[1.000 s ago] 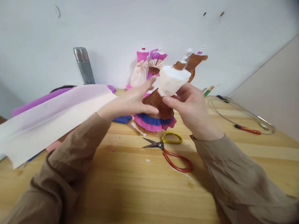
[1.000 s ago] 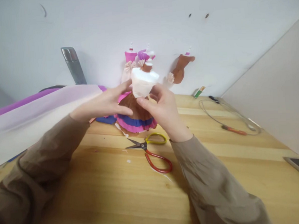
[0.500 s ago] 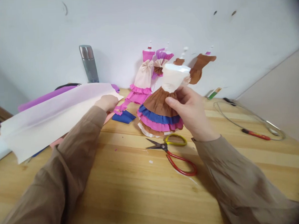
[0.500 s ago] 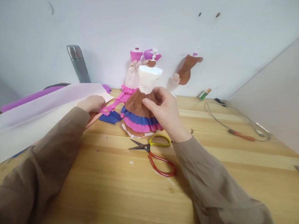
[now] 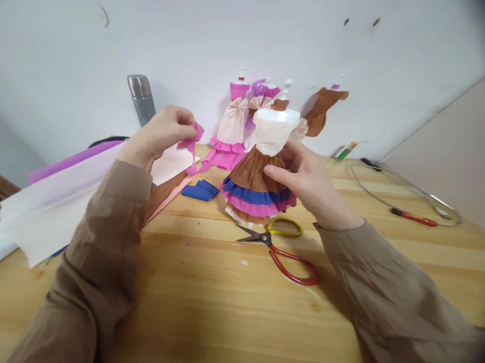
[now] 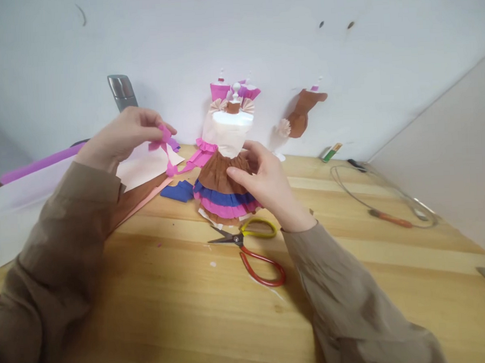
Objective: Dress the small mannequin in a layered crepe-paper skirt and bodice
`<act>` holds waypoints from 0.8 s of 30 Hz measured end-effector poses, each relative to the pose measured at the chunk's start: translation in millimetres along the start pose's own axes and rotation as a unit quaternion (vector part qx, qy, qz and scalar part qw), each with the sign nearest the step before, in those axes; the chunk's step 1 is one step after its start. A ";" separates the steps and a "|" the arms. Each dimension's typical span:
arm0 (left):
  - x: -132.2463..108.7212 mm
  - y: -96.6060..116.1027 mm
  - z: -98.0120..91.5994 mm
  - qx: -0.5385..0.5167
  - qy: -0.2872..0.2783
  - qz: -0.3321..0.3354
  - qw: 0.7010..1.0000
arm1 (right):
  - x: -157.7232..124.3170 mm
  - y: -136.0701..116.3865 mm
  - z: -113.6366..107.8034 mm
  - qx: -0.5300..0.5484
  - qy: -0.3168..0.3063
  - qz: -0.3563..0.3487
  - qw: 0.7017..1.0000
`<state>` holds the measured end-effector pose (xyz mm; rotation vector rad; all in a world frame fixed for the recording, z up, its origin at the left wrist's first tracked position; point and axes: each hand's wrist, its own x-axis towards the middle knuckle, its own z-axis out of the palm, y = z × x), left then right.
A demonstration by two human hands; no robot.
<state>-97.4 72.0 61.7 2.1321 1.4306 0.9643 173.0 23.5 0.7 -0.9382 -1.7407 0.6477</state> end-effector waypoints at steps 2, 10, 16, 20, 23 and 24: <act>-3.8 6.8 -2.1 -0.115 -0.006 0.010 0.993 | -0.7 -2.7 -0.2 -0.010 -0.005 0.000 1.000; -24.7 45.1 -11.8 -0.260 -0.058 -0.024 0.964 | -0.7 -1.0 -0.7 -0.028 -0.022 -0.015 0.999; -39.9 60.5 -9.3 -0.273 -0.184 0.039 0.943 | -3.2 -11.5 -9.7 -0.020 -0.021 -0.010 1.000; -49.3 73.8 4.1 -0.162 -0.182 0.071 0.967 | -14.5 -37.8 -15.5 -0.032 0.244 -0.104 0.964; -55.0 84.9 18.4 -0.141 -0.177 0.094 0.970 | -28.2 -59.6 -8.2 -0.021 0.167 -0.092 0.981; -56.2 87.6 23.2 -0.136 -0.174 0.103 0.970 | -32.3 -65.1 -3.7 0.006 0.113 -0.068 0.991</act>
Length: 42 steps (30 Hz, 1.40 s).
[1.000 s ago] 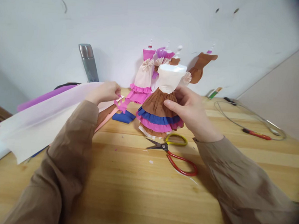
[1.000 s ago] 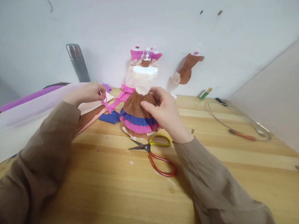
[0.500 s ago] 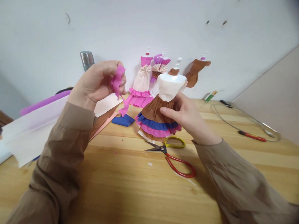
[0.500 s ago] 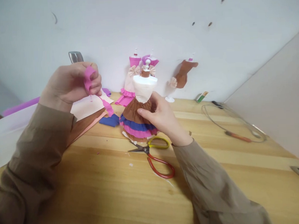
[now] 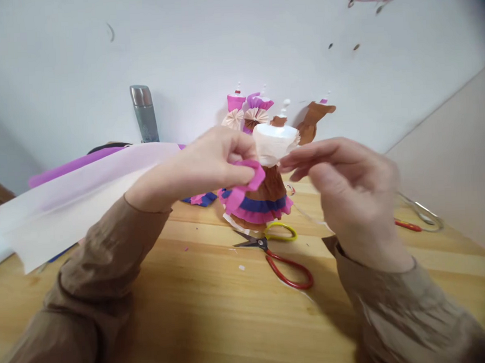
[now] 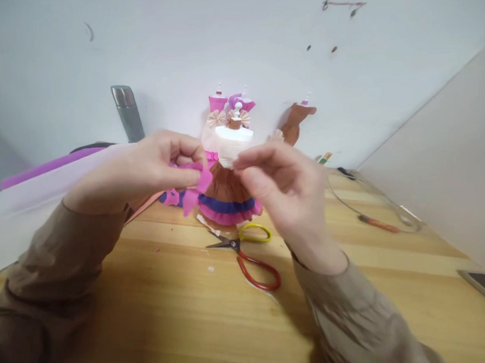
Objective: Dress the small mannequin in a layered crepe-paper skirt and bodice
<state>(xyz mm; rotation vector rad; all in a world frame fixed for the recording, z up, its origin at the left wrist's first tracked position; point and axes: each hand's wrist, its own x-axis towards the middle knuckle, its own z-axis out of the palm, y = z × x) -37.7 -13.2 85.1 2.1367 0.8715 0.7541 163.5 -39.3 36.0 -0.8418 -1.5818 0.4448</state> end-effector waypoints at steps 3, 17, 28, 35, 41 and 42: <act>3.4 0.4 11.2 0.024 -0.004 0.017 1.000 | -8.3 -9.4 11.1 0.026 -0.084 0.060 0.994; 3.7 -9.2 -4.6 -0.005 -0.172 -0.061 0.983 | 10.4 -9.9 -17.1 0.026 -0.192 0.190 0.962; 9.2 -20.0 -15.9 -0.022 -0.161 -0.083 0.983 | 24.5 0.5 -65.5 -0.073 -0.187 0.170 0.965; 7.1 -13.4 -8.1 -0.003 -0.121 -0.083 0.989 | 31.9 -1.7 -68.8 -0.145 -0.381 0.115 0.906; 5.7 -11.8 4.5 -0.055 -0.143 -0.037 0.987 | 17.3 -7.4 -40.7 -0.167 -0.305 0.072 0.935; 5.4 -11.8 6.1 -0.062 -0.152 -0.031 0.986 | 15.0 -9.7 -36.1 -0.158 -0.293 0.067 0.941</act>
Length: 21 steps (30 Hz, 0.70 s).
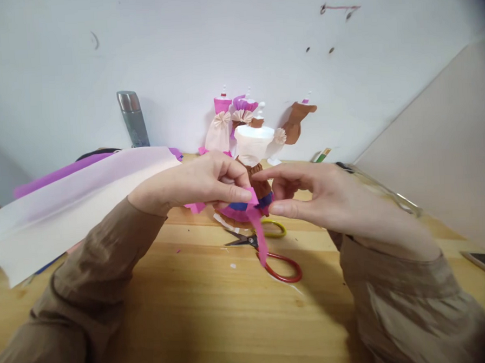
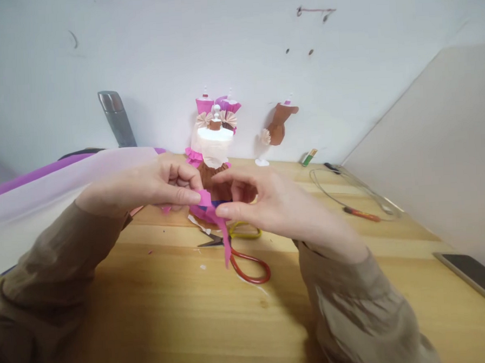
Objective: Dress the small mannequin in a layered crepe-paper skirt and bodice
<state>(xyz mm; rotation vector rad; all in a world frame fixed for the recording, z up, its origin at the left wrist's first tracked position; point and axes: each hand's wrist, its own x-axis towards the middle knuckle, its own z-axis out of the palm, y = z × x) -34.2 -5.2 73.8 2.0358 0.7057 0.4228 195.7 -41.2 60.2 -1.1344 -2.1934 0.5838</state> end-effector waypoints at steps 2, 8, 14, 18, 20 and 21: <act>0.1 0.4 3.1 -0.006 -0.013 0.003 1.000 | 0.1 -6.8 6.2 0.037 0.014 -0.010 0.999; -0.8 6.8 8.5 -0.025 -0.011 0.003 1.000 | 3.5 -13.3 14.3 0.265 -0.045 0.031 0.963; -7.9 18.4 4.7 0.031 0.012 -0.017 0.999 | 7.1 -0.8 17.6 0.352 -0.114 0.040 0.928; -10.5 21.7 -0.4 0.065 0.038 -0.046 0.996 | 6.1 1.0 12.0 0.312 -0.075 0.076 0.944; -8.8 19.2 -2.7 0.073 0.051 -0.068 0.994 | 5.8 -0.4 9.1 0.282 -0.043 0.091 0.954; -7.1 16.6 -3.6 0.076 0.059 -0.071 0.993 | 6.1 -1.0 8.1 0.263 -0.021 0.092 0.960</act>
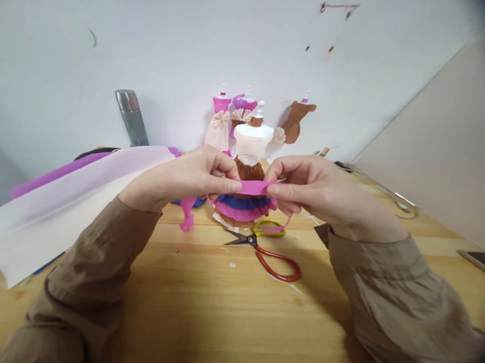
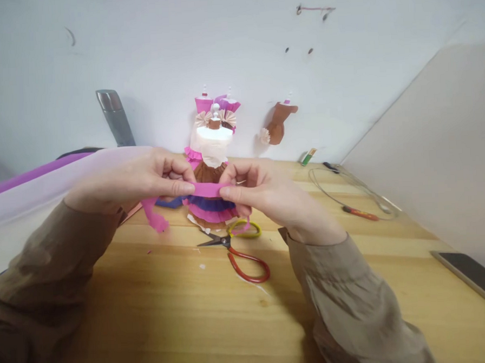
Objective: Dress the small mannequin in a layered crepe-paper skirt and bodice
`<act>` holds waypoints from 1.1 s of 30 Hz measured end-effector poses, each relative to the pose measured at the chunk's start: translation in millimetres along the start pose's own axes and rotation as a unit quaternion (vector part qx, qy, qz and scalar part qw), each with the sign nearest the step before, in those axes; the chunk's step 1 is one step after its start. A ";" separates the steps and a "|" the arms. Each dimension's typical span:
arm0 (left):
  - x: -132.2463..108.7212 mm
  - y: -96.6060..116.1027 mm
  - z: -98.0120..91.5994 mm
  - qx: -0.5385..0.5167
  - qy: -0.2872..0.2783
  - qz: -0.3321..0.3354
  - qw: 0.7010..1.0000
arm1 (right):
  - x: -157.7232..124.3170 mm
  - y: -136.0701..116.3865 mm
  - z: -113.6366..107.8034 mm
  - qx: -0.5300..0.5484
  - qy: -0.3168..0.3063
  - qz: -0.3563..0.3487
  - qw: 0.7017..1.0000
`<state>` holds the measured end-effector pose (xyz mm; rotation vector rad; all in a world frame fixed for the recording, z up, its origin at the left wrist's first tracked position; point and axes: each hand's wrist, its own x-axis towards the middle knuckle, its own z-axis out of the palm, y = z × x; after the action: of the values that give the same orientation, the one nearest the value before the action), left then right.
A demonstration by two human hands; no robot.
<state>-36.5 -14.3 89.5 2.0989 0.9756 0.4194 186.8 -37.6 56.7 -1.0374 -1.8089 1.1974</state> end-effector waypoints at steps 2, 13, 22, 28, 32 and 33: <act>6.0 -6.8 1.1 0.003 0.033 0.017 0.999 | 1.5 -0.7 -0.7 -0.043 0.062 -0.023 0.997; 30.5 -34.3 13.5 0.129 0.256 0.115 0.951 | 20.0 22.3 -8.3 -0.244 0.224 -0.140 0.933; 27.4 -32.0 9.5 0.121 0.239 0.112 0.957 | 19.3 22.3 -10.1 -0.244 0.215 -0.133 0.936; 21.3 -27.2 5.0 -0.005 0.162 0.085 0.983 | 12.8 10.6 -7.1 -0.153 0.181 -0.115 0.965; 18.8 -25.4 3.0 -0.053 0.132 0.052 0.988 | 11.4 10.6 -9.1 -0.086 0.163 -0.119 0.976; 18.0 -25.1 2.3 -0.064 0.123 0.051 0.989 | 11.3 11.2 -10.0 -0.069 0.156 -0.117 0.978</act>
<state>-36.0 8.5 68.6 2.0185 0.9548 0.7889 193.5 -21.1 50.8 -0.9939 -1.7243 0.7319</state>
